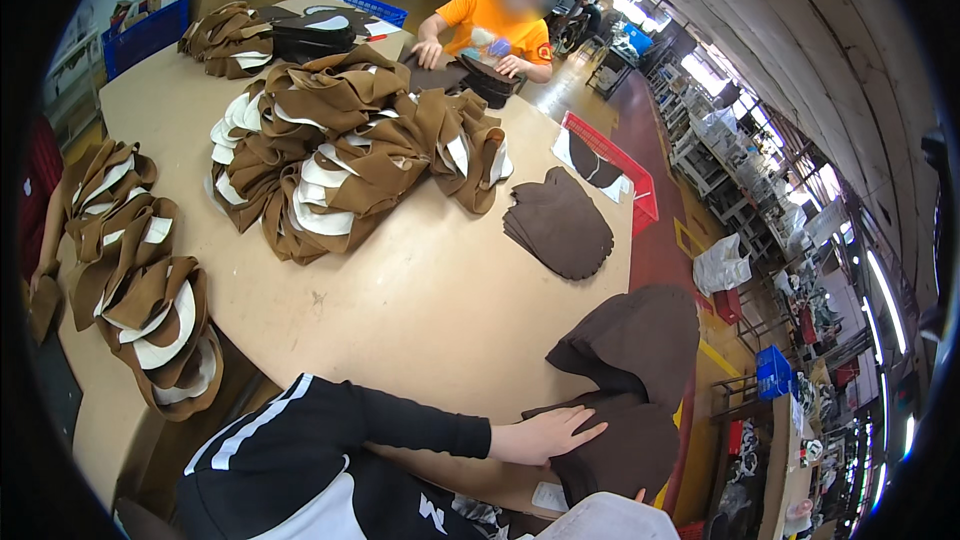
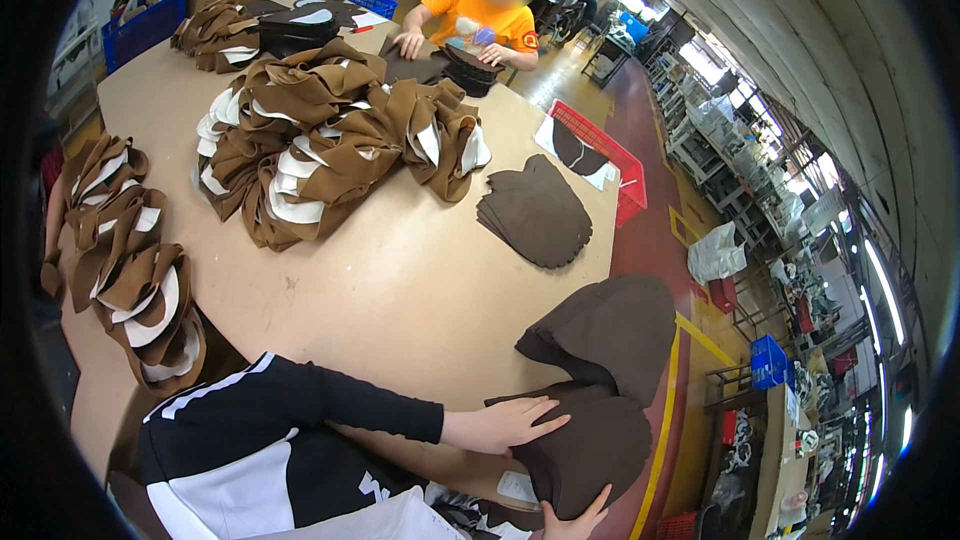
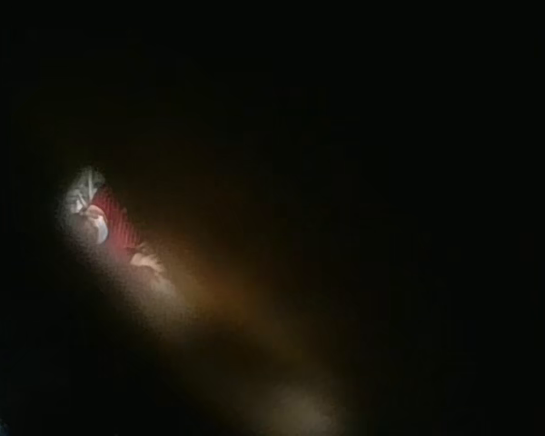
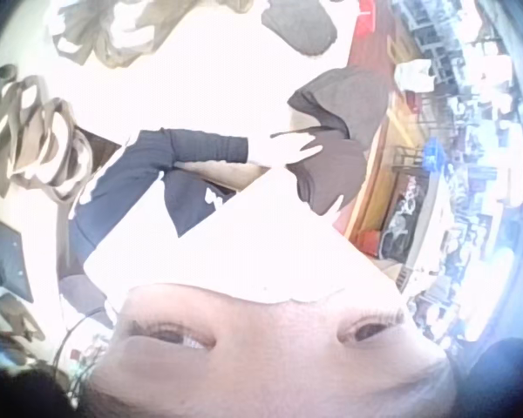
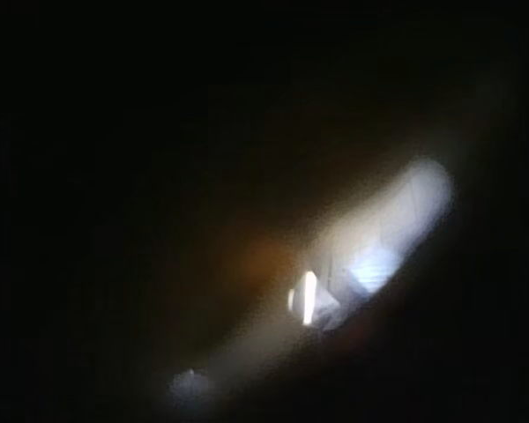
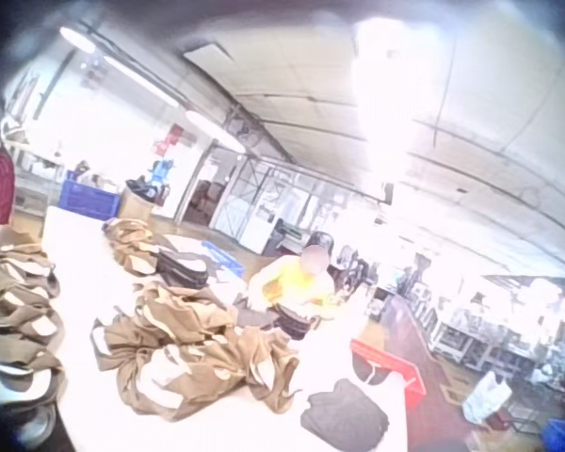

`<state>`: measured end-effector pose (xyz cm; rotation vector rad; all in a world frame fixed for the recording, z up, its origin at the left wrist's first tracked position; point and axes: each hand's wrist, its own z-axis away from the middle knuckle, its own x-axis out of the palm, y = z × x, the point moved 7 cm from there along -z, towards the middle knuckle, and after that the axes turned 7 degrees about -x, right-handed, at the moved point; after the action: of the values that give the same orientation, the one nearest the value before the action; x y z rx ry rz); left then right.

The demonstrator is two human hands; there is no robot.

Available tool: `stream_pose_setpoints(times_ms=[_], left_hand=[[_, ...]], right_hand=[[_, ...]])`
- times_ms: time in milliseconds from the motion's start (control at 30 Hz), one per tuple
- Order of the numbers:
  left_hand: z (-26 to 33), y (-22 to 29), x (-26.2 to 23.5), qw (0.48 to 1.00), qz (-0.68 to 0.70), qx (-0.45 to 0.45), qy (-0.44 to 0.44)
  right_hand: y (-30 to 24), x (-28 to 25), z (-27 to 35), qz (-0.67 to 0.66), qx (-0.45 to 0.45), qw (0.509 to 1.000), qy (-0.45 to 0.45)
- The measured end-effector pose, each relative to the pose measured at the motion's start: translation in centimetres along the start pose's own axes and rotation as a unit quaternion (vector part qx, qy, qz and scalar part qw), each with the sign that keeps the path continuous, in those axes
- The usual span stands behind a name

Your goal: The person repeatedly picks up brown fabric pieces from a table, aligns them, and stacks them into neat piles. The hands smooth and adjust the pieces to keep the stacks even. The process continues throughout the clip with multiple pieces handled one at a time.

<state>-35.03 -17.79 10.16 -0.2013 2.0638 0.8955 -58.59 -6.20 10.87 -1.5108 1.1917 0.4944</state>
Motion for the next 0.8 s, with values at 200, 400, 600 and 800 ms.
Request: stream_pose_setpoints(times_ms=[200, 400, 600, 800], left_hand=[[0.7, 0.5, 1.4, 0.996, -0.033, -0.043, 0.067], [1.7, 0.1, 0.0, 0.998, 0.032, -0.048, 0.009], [4.9, -6.4, -3.8, 0.964, 0.240, -0.116, -0.007], [11.1, -19.1, -9.2, 0.865, 0.385, -0.319, 0.052]], right_hand=[[0.6, -0.3, -1.0, 0.047, -0.061, 0.996, -0.041], [-0.8, -0.8, -1.3, 0.114, -0.056, 0.988, -0.089], [-10.0, -3.0, -0.3, -0.110, -0.211, 0.964, 0.118], [-23.7, 8.4, -2.7, -0.517, -0.176, 0.833, -0.083]])
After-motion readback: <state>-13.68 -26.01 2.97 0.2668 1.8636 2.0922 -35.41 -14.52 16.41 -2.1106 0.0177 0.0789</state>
